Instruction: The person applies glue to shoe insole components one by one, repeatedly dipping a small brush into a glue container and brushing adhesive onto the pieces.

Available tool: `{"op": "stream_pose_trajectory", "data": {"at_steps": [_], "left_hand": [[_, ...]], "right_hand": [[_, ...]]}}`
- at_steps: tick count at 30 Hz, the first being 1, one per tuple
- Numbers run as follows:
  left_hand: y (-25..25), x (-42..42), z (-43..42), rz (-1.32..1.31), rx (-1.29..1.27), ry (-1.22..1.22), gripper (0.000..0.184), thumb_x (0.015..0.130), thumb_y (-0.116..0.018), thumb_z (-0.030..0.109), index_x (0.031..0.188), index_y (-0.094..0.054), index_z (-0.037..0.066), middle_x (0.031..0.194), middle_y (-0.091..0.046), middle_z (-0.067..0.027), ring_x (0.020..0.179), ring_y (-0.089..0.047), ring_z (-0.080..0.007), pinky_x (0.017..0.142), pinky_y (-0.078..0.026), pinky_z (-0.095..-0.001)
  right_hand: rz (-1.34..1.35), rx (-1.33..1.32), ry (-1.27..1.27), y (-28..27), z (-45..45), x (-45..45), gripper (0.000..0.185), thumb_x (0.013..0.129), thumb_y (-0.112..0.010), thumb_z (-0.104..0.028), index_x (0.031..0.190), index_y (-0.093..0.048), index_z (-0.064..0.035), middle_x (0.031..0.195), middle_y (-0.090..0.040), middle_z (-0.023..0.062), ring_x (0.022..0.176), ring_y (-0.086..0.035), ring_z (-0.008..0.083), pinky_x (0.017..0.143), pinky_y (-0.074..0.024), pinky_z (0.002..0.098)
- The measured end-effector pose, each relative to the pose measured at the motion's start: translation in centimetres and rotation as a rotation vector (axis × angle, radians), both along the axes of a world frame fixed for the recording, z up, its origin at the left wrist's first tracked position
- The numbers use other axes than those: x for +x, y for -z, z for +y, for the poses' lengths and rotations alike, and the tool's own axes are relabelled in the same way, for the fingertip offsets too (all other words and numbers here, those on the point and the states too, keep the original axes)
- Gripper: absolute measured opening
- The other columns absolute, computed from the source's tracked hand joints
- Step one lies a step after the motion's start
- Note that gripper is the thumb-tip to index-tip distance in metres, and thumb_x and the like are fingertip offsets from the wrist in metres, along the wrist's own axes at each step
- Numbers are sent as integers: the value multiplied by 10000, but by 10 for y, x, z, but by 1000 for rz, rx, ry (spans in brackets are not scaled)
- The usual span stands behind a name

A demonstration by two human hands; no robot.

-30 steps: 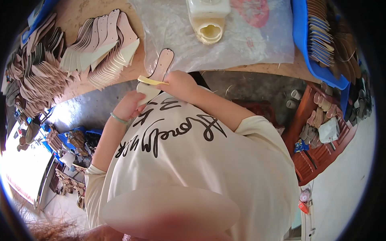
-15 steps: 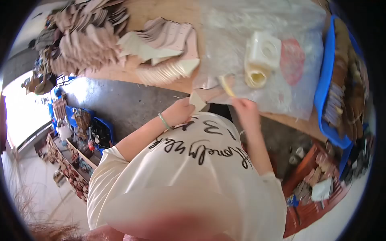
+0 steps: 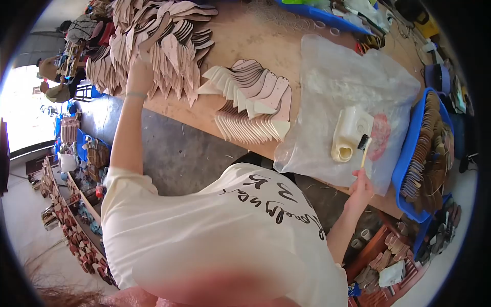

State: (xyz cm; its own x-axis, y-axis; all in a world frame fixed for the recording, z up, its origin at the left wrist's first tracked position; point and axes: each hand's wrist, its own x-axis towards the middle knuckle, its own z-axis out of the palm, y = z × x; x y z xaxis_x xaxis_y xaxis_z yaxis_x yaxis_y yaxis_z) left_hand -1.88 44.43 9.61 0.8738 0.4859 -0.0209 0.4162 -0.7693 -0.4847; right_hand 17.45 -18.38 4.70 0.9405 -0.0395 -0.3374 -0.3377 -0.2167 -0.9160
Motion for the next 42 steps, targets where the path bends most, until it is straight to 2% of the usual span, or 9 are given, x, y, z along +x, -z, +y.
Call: {"op": "stream_pose_trajectory", "data": {"at_steps": [7, 12, 19, 22, 27, 31, 34, 37, 42], "left_hand": [[53, 64, 41, -223, -122, -590, 512, 888, -489, 253, 1252, -445, -104, 1003, -666, -244, 885, -689, -287, 715, -550, -364], [44, 63, 12, -208, -307, -634, 620, 884, -497, 462, 1184, -511, -80, 1027, -671, -209, 963, -656, -334, 803, -517, -436], [39, 47, -97, -332, -796, -172, 529, 852, -575, 488, 958, -624, -28, 998, -648, -248, 961, -619, -405, 789, -487, -474], [86, 73, -88, -464, -473, 35, 398, 862, -594, 383, 917, -636, -8, 948, -660, -209, 890, -624, -387, 760, -493, -467], [151, 134, -22, 596, -751, -270, 196, 863, -555, 192, 898, -644, 21, 817, -654, -108, 713, -608, -237, 663, -506, -368], [196, 118, -14, -16, -1444, -965, 160, 831, -595, 199, 910, -651, 72, 790, -635, -56, 732, -611, -143, 565, -467, -289], [188, 125, -14, 320, -1134, -668, 200, 848, -564, 190, 1004, -642, 91, 876, -656, -78, 773, -639, -195, 604, -502, -337], [193, 110, -24, 32, -398, 35, 291, 865, -525, 189, 1115, -615, 70, 1037, -667, -140, 826, -661, -276, 656, -528, -391], [107, 77, -101, -753, -697, -80, 293, 896, -540, 177, 1140, -585, 21, 1043, -645, -164, 879, -639, -284, 739, -495, -373]], "right_hand": [[-35, -20, -8, -22, 41, -16, 339, 940, -582, -291, 773, -633, 0, 495, -261, -97, 431, -201, 13, 419, -121, 238], [-55, -39, 6, -26, 42, -28, 341, 943, -577, -289, 783, -632, 6, 505, -261, -96, 436, -205, 11, 421, -121, 237], [-30, -32, 59, -24, 26, -37, 323, 936, -591, -276, 805, -644, 14, 519, -272, -99, 445, -212, 13, 424, -131, 230], [-32, -24, 17, -20, 22, -32, 311, 931, -600, -274, 811, -658, 6, 521, -280, -100, 452, -217, 12, 427, -138, 227], [-73, -23, -37, -25, 16, -28, 308, 938, -585, -278, 811, -645, -4, 520, -275, -101, 442, -210, 14, 430, -132, 232], [-22, -12, -8, -20, -8, -32, 282, 930, -600, -253, 817, -671, -5, 518, -305, -104, 456, -230, 5, 430, -134, 222], [0, -29, 38, -20, -26, -36, 274, 927, -604, -251, 816, -675, -11, 523, -326, -103, 456, -231, 3, 428, -131, 218], [15, -13, 29, -21, -45, -35, 267, 922, -610, -250, 816, -679, -14, 547, -398, -88, 463, -255, 1, 430, -153, 213], [38, -178, -67, -13, -64, -23, 266, 902, -632, -236, 809, -674, 9, 606, -512, -71, 521, -409, 49, 476, -299, 242]]}}
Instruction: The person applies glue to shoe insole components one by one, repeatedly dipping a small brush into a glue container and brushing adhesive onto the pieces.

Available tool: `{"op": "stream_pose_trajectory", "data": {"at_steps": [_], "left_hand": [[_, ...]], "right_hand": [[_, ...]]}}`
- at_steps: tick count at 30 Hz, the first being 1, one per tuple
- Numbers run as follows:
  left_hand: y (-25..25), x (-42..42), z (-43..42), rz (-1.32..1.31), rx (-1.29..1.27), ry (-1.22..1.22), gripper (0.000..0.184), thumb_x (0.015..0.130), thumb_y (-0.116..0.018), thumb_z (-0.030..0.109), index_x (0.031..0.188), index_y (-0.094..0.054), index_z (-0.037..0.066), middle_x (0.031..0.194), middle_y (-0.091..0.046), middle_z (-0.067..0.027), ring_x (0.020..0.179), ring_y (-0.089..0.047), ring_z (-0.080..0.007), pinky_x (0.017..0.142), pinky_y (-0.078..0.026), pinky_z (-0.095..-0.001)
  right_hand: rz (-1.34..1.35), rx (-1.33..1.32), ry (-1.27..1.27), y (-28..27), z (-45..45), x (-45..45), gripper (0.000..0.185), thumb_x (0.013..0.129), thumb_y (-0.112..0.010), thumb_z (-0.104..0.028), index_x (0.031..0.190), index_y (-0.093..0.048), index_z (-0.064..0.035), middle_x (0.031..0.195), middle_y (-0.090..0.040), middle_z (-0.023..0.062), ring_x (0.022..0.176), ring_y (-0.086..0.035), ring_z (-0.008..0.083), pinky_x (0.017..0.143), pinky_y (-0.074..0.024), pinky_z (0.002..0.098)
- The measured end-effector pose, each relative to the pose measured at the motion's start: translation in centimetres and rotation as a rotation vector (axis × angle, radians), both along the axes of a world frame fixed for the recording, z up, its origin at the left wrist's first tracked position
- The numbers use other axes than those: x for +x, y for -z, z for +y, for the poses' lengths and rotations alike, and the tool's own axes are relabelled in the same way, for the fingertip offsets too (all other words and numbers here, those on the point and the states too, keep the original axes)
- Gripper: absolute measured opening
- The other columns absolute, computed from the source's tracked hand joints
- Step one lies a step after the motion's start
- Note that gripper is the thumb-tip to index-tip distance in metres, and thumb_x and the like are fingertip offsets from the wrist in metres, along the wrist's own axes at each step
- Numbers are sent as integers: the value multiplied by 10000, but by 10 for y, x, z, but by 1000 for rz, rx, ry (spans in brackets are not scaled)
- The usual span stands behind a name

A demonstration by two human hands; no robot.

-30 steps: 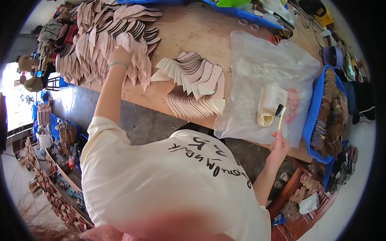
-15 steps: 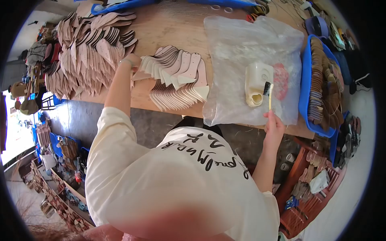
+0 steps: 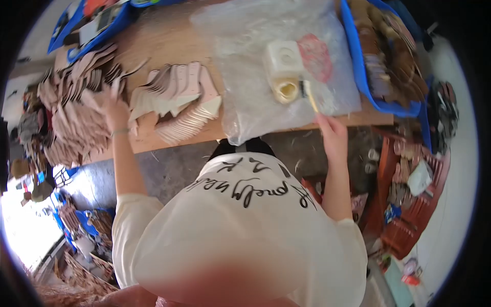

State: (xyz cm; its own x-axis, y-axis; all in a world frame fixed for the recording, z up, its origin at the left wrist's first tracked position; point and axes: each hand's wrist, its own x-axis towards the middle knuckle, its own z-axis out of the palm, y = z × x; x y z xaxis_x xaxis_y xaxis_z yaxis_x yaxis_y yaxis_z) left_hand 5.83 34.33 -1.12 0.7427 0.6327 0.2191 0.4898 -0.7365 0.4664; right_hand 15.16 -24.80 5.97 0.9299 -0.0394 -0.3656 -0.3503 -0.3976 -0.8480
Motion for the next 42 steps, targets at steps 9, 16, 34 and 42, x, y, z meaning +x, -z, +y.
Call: {"op": "stream_pose_trajectory", "data": {"at_steps": [9, 16, 34, 42], "left_hand": [[-72, -60, -145, -418, -1657, -151, 349, 931, -589, 344, 1136, -563, 63, 708, -476, 55, 514, -361, -27, 403, -219, -191], [-54, -63, -269, -174, -1534, -69, 245, 975, -504, 288, 1104, -535, 82, 751, -508, 11, 524, -381, -55, 441, -272, -202], [9, -51, -336, 224, -1705, -99, 273, 975, -488, 267, 1154, -491, 61, 856, -583, -25, 608, -513, -86, 560, -479, -244], [38, -58, -301, 328, -1958, -20, 244, 978, -443, 219, 1166, -471, 65, 825, -588, -69, 529, -497, -100, 391, -362, -191]], "right_hand": [[90, -701, -538, 68, 2, 56, 459, 821, -606, -411, 719, -640, 35, 673, -607, 202, 643, -594, 348, 604, -443, 439], [-42, -924, -652, 99, 22, 82, 411, 819, -619, -421, 819, -684, -15, 854, -670, 173, 845, -638, 357, 719, -500, 450], [54, -753, -589, 92, -2, 49, 432, 814, -623, -424, 730, -655, -1, 706, -617, 190, 683, -601, 369, 612, -458, 457], [24, -150, -390, 86, -1, -41, 448, 829, -671, -402, 737, -635, 35, 552, -525, 139, 503, -430, 145, 509, -384, 336]]}}
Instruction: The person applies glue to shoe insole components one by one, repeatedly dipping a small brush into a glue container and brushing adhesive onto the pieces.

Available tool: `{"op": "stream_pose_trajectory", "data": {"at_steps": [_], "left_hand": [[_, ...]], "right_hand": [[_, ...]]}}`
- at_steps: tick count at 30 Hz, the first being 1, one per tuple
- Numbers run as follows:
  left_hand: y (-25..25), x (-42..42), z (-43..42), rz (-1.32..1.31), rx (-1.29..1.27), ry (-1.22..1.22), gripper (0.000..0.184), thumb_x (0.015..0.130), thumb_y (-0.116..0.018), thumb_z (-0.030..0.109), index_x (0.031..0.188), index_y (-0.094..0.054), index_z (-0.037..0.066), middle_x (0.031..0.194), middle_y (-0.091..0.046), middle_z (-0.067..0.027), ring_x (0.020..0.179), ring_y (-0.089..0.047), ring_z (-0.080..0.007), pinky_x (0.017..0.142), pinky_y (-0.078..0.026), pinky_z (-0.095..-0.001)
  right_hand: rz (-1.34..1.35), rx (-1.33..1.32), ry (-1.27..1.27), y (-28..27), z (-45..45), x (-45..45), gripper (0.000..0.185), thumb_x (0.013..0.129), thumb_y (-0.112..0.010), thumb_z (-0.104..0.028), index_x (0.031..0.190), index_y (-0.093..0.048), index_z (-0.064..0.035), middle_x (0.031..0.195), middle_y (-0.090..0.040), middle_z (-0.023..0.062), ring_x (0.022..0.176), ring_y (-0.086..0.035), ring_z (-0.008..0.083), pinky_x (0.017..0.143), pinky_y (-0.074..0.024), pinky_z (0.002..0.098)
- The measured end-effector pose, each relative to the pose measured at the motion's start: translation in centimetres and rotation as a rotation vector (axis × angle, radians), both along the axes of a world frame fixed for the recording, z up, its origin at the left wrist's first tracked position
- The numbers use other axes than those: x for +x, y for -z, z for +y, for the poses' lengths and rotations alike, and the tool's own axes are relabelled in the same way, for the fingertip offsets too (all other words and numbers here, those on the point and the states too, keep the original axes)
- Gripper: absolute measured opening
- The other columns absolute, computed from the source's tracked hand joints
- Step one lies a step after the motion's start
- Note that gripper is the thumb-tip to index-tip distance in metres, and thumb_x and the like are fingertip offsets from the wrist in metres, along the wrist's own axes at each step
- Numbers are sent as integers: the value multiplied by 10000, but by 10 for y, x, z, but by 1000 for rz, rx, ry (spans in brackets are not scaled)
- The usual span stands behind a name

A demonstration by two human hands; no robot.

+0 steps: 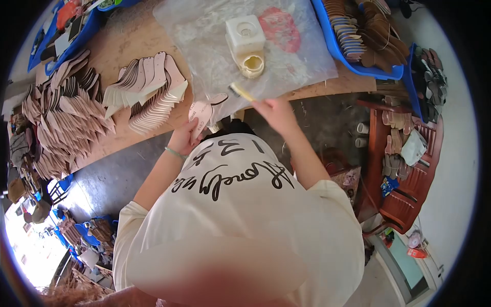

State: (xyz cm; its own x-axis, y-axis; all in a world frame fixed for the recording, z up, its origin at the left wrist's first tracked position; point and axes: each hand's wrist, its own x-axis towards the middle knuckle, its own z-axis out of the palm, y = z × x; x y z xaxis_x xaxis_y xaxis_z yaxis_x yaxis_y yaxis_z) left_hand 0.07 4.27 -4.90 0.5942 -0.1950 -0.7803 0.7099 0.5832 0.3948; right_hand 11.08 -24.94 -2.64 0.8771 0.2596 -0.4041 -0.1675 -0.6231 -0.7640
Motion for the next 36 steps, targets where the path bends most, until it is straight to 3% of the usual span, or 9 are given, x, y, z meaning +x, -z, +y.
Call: {"op": "stream_pose_trajectory", "data": {"at_steps": [2, 4, 5, 8, 11, 15, 24, 27, 36], "left_hand": [[-5, 4, 2, 11, -37, -24, 214, 983, -430, 226, 1121, -475, 69, 812, -579, -69, 525, -472, -92, 375, -319, -184], [-1, 5, 7, 15, -101, -64, 195, 984, -429, 222, 1099, -475, 71, 803, -572, -67, 520, -455, -90, 371, -307, -179], [-1, 4, 8, 38, -97, -82, 186, 983, -432, 217, 1090, -474, 71, 800, -567, -66, 519, -449, -90, 370, -299, -178], [2, 5, 10, 69, -86, -102, 164, 981, -439, 202, 1074, -471, 71, 796, -556, -67, 514, -433, -90, 369, -278, -176], [3, 4, 14, 26, -55, -40, 163, 982, -446, 202, 1080, -473, 74, 804, -552, -64, 503, -400, -82, 372, -256, -177], [-3, 6, 16, 12, -1, 36, 170, 987, -453, 213, 1087, -475, 78, 808, -550, -52, 483, -353, -66, 375, -230, -181], [32, -19, 27, 28, -22, 73, 200, 982, -458, 214, 1142, -469, 94, 809, -562, -79, 492, -407, -83, 373, -249, -184], [35, -24, 27, 38, -23, 82, 209, 977, -474, 224, 1139, -480, 92, 797, -568, -77, 483, -402, -81, 376, -246, -190], [35, -29, 28, 20, 141, 259, 245, 965, -517, 266, 1101, -512, 62, 775, -595, -59, 468, -394, -75, 389, -261, -190]], "right_hand": [[36, 71, -57, -11, 23, -24, 386, 828, -690, -369, 795, -665, 14, 581, -558, 143, 501, -467, 167, 510, -393, 331], [-11, 71, -146, -20, 44, -42, 269, 839, -705, -267, 861, -692, 1, 613, -597, 92, 553, -520, 119, 543, -419, 289], [-1, 33, -167, -21, 50, -48, 253, 838, -697, -270, 871, -693, -19, 629, -597, 123, 528, -521, 196, 531, -417, 308], [-26, -54, -182, -14, 59, -54, 270, 830, -697, -285, 869, -689, -18, 628, -585, 144, 529, -529, 251, 534, -421, 320], [-84, -141, -197, 0, 64, -49, 359, 840, -648, -421, 850, -715, -68, 625, -580, 164, 562, -553, 334, 537, -425, 380], [-13, -64, -119, 25, 72, -47, 385, 860, -612, -435, 855, -720, -66, 600, -562, 171, 555, -545, 340, 534, -413, 396], [-6, -281, 13, 70, 64, -66, 511, 868, -567, -473, 681, -632, -2, 615, -564, 187, 585, -559, 362, 551, -419, 430], [-23, -367, 38, 69, 66, -60, 506, 861, -565, -478, 691, -648, -8, 647, -587, 198, 617, -584, 375, 572, -434, 457], [-47, -476, -83, 90, 68, -18, 462, 829, -594, -453, 700, -669, -16, 679, -622, 185, 682, -611, 384, 630, -465, 486]]}}
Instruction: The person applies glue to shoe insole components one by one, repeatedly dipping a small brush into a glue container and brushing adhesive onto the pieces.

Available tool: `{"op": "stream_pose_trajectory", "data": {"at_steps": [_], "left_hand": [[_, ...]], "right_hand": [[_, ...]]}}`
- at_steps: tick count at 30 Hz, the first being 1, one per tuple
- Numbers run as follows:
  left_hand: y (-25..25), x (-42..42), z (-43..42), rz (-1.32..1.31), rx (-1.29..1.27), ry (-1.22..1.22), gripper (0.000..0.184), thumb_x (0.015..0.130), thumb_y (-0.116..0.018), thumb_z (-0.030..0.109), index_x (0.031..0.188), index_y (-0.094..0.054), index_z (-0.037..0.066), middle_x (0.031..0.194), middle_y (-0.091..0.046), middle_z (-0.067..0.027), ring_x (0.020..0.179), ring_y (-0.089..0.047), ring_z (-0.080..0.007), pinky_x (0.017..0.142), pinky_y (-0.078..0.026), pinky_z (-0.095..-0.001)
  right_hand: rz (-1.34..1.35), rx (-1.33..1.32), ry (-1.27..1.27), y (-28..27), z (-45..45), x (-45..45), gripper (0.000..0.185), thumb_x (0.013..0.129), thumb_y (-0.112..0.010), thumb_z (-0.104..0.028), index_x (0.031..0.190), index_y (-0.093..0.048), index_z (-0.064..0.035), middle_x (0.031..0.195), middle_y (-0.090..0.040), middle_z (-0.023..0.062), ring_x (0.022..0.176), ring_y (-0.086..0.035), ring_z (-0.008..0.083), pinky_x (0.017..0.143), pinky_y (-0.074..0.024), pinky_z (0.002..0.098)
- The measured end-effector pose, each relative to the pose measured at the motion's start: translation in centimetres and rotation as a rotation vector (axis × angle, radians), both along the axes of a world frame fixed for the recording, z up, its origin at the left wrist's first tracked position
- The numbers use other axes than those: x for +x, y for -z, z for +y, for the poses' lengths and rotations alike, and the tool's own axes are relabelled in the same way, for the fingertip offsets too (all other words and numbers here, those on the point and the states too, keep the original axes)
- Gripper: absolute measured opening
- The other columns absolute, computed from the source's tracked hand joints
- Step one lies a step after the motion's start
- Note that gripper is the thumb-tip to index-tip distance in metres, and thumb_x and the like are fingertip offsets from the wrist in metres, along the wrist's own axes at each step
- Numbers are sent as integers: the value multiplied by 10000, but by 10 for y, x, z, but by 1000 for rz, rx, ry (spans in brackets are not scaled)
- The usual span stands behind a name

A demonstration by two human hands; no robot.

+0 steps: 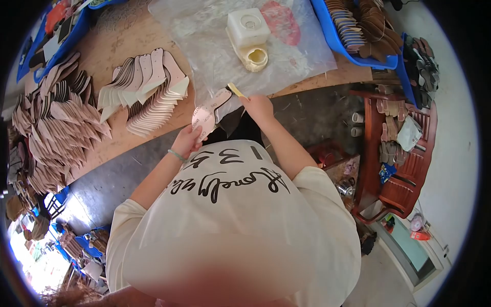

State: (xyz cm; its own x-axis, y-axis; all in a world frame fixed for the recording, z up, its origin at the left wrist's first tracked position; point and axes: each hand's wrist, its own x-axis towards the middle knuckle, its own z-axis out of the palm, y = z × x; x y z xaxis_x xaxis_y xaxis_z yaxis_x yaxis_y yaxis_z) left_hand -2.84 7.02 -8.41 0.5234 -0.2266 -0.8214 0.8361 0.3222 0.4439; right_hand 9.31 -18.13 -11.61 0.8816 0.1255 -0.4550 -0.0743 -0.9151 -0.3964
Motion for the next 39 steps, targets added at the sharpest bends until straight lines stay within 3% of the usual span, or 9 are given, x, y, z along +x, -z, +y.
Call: {"op": "stream_pose_trajectory", "data": {"at_steps": [11, 14, 23, 32, 35, 36, 37, 38, 39], "left_hand": [[-8, 21, 11, -444, 563, 374, 265, 916, -571, 248, 984, -580, -8, 669, -547, -17, 490, -485, -84, 449, -403, -246], [-20, 25, 10, -463, 632, 407, 306, 878, -575, 227, 940, -601, -72, 738, -644, -171, 686, -648, -275, 676, -484, -406], [-59, 32, -6, -349, 738, 472, 270, 852, -605, 205, 963, -616, -41, 751, -645, -216, 734, -648, -361, 700, -507, -430], [-38, 17, -8, -612, 1103, 517, 351, 871, -553, 232, 1102, -609, -26, 1194, -572, -244, 1084, -557, -401, 899, -453, -452], [-36, 17, -9, -928, 1818, 1649, 400, 913, -460, 257, 1176, -606, -6, 1236, -571, -187, 1195, -484, -373, 1005, -361, -454], [-16, 10, -8, -990, 1842, 1723, 419, 924, -408, 245, 1196, -606, -5, 1229, -585, -151, 1208, -463, -319, 1039, -295, -459], [-28, 14, -15, -788, 1701, 1656, 475, 886, -464, 229, 1266, -531, -48, 1269, -538, -199, 1159, -485, -320, 1056, -295, -423], [-20, 11, -13, -839, 1684, 1607, 464, 880, -460, 215, 1251, -539, -52, 1271, -534, -209, 1140, -491, -305, 1036, -330, -390], [4, 6, -19, -749, 1611, 1298, 471, 867, -482, 195, 1263, -520, -58, 1238, -546, -210, 1126, -510, -285, 979, -390, -366]], "right_hand": [[171, 161, -224, -58, 24, 21, 457, 836, -620, -430, 703, -649, 6, 643, -583, 207, 625, -583, 383, 583, -445, 460], [197, 244, -187, -96, 28, 8, 454, 831, -635, -424, 696, -640, 9, 619, -568, 208, 597, -570, 380, 569, -437, 448], [-16, 180, -292, -118, 38, -25, 413, 837, -613, -425, 683, -659, -44, 621, -593, 169, 606, -594, 358, 569, -453, 446], [-118, -214, -54, -111, -37, 93, 489, 820, -593, -485, 738, -667, -9, 724, -624, 227, 724, -618, 398, 641, -467, 475], [-193, -251, -70, -78, -44, 122, 510, 807, -603, -484, 724, -651, 16, 740, -615, 260, 737, -603, 436, 643, -459, 485], [-257, -268, -111, -49, -52, 132, 543, 805, -605, -499, 719, -643, 36, 739, -608, 277, 755, -601, 453, 650, -458, 501], [-219, -297, -113, -57, -42, 132, 575, 800, -608, -524, 732, -648, 46, 754, -611, 286, 777, -605, 459, 662, -465, 508], [-219, -340, -173, -56, -40, 134, 591, 800, -607, -542, 747, -659, 44, 773, -620, 285, 788, -608, 458, 675, -473, 507], [-280, -337, -198, -56, -42, 131, 597, 801, -604, -546, 749, -662, 46, 787, -624, 287, 792, -611, 456, 678, -476, 506]]}}
